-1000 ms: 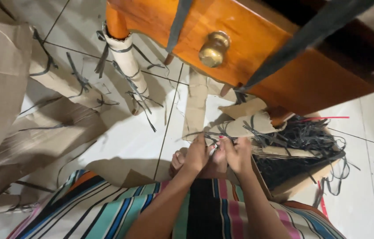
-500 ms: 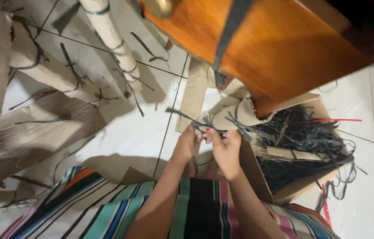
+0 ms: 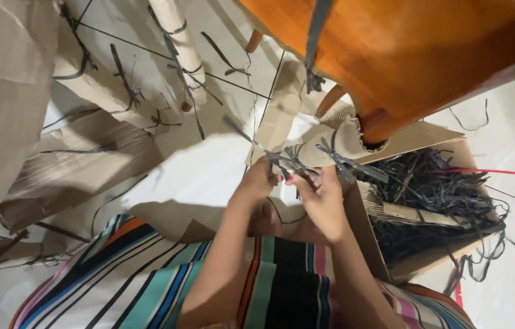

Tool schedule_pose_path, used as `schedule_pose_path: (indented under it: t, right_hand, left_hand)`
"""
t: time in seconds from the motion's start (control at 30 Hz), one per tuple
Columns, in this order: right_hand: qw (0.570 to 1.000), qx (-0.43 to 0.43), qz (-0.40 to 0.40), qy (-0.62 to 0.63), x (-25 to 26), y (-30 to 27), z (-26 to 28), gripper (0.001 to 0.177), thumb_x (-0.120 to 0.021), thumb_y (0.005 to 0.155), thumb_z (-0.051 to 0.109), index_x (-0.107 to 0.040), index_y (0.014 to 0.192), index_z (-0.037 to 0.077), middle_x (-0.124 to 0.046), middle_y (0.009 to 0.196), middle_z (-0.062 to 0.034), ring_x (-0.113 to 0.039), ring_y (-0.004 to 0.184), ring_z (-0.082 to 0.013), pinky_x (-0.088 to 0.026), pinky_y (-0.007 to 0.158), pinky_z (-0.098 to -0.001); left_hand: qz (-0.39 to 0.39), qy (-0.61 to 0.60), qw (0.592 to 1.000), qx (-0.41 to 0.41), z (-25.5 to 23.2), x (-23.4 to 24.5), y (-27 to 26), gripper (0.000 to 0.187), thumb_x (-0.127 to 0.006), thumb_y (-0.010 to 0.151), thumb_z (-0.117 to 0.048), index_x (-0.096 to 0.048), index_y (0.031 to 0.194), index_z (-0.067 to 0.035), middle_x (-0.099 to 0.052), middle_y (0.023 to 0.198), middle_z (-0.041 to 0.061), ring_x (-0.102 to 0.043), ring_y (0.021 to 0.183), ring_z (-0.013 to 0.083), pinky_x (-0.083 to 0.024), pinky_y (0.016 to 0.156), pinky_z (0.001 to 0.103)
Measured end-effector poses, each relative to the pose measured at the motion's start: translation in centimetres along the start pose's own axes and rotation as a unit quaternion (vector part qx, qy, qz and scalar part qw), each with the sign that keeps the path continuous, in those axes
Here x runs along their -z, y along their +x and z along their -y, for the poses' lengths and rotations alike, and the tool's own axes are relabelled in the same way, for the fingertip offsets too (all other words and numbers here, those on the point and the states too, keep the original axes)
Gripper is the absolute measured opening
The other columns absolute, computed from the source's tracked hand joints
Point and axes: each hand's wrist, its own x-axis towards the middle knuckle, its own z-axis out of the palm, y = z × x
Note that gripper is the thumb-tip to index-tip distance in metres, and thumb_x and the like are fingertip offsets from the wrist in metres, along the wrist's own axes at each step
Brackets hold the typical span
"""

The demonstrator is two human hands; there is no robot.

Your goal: Wrapping a wooden chair leg with protective cardboard and securing it with plastic ties

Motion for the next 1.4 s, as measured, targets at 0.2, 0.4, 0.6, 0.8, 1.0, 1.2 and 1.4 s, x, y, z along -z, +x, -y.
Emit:
schedule_pose_path:
  t: [0.2, 0.4, 0.6, 0.8, 1.0, 1.2, 1.4]
  right_hand:
    - [0.932, -0.067, 0.062, -0.351, 3.4, -3.4, -3.9, 0.032, -0.064, 0.097, 0.022, -0.062, 0.126, 0.007, -0.076, 0.083, -0.0197, -0.074, 0.089, -0.0414, -0.058, 0.08, -0.0502]
    - [0.723, 0.281, 0.071, -0.627, 8.2, -5.7, -12.1, 0.013, -0.055, 0.101, 0.008, -0.066, 0.1, 0.0, -0.054, 0.054, -0.0114, -0.057, 0.047, -0.0338, -0.047, 0.05, -0.0396]
    - [0.664, 0.24, 0.132, -0.696, 11.5, -5.6, -17.8, 0.027, -0.058, 0.096, 0.015, -0.06, 0.071, 0.007, -0.046, 0.052, -0.001, -0.049, 0.042, -0.0247, -0.039, 0.039, -0.0388]
    - [0.741, 0.145, 0.021, -0.655, 9.2, -5.6, -17.6, 0.032, -0.049, 0.105, 0.021, -0.056, 0.075, 0.012, -0.039, 0.051, 0.0027, -0.05, 0.041, -0.0245, -0.039, 0.037, -0.0365]
    - [0.738, 0.138, 0.012, -0.661, 11.4, -4.3, -18.7, 0.019, -0.055, 0.099, 0.021, -0.06, 0.081, 0.017, -0.054, 0.067, -0.0016, -0.064, 0.055, -0.0279, -0.052, 0.05, -0.0367]
    - [0.822, 0.035, -0.02, -0.568, 10.8, -3.9, -15.5, 0.024, -0.051, 0.102, 0.014, -0.062, 0.081, 0.017, -0.057, 0.07, -0.0048, -0.066, 0.061, -0.0325, -0.052, 0.056, -0.039]
    - [0.874, -0.138, -0.076, -0.461, 4.7, -1.9, -11.6, 0.023, -0.053, 0.104, 0.031, -0.067, 0.095, 0.016, -0.072, 0.08, -0.0201, -0.071, 0.089, -0.0458, -0.055, 0.077, -0.0573]
  left_hand:
    - [0.05, 0.102, 0.989, 0.098, 1.4, 2.4, -0.5, 0.065, -0.066, 0.094, -0.012, -0.041, 0.152, 0.003, -0.049, 0.147, 0.033, -0.052, 0.135, 0.0471, -0.048, 0.108, 0.057]
    - [0.055, 0.094, 0.989, 0.1, 3.4, 1.7, -0.1, 0.052, -0.058, 0.097, -0.011, -0.051, 0.147, -0.002, -0.058, 0.143, 0.025, -0.056, 0.134, 0.042, -0.05, 0.105, 0.055]
    - [-0.037, 0.06, 0.997, 0.04, 4.7, 0.0, 1.3, 0.033, -0.075, 0.089, -0.018, -0.07, 0.121, -0.015, -0.076, 0.114, 0.011, -0.071, 0.113, 0.0334, -0.054, 0.1, 0.049]
    - [-0.114, 0.058, 0.992, 0.019, 4.0, -0.2, 0.8, 0.021, -0.078, 0.088, -0.018, -0.075, 0.107, -0.025, -0.079, 0.102, -0.002, -0.075, 0.102, 0.0239, -0.059, 0.093, 0.043]
    - [-0.143, 0.033, 0.989, 0.009, 3.4, -0.3, 0.2, 0.02, -0.082, 0.084, -0.02, -0.076, 0.103, -0.022, -0.079, 0.099, -0.002, -0.075, 0.101, 0.0234, -0.059, 0.094, 0.043]
    - [-0.145, 0.011, 0.989, 0.027, 3.8, -0.1, 0.4, 0.022, -0.086, 0.08, -0.021, -0.077, 0.1, -0.023, -0.079, 0.097, -0.003, -0.075, 0.101, 0.0228, -0.059, 0.094, 0.043]
    - [-0.117, -0.014, 0.993, 0.025, 5.0, -0.1, 1.4, 0.025, -0.084, 0.08, -0.014, -0.078, 0.101, -0.024, -0.08, 0.096, -0.003, -0.075, 0.101, 0.0254, -0.057, 0.094, 0.043]
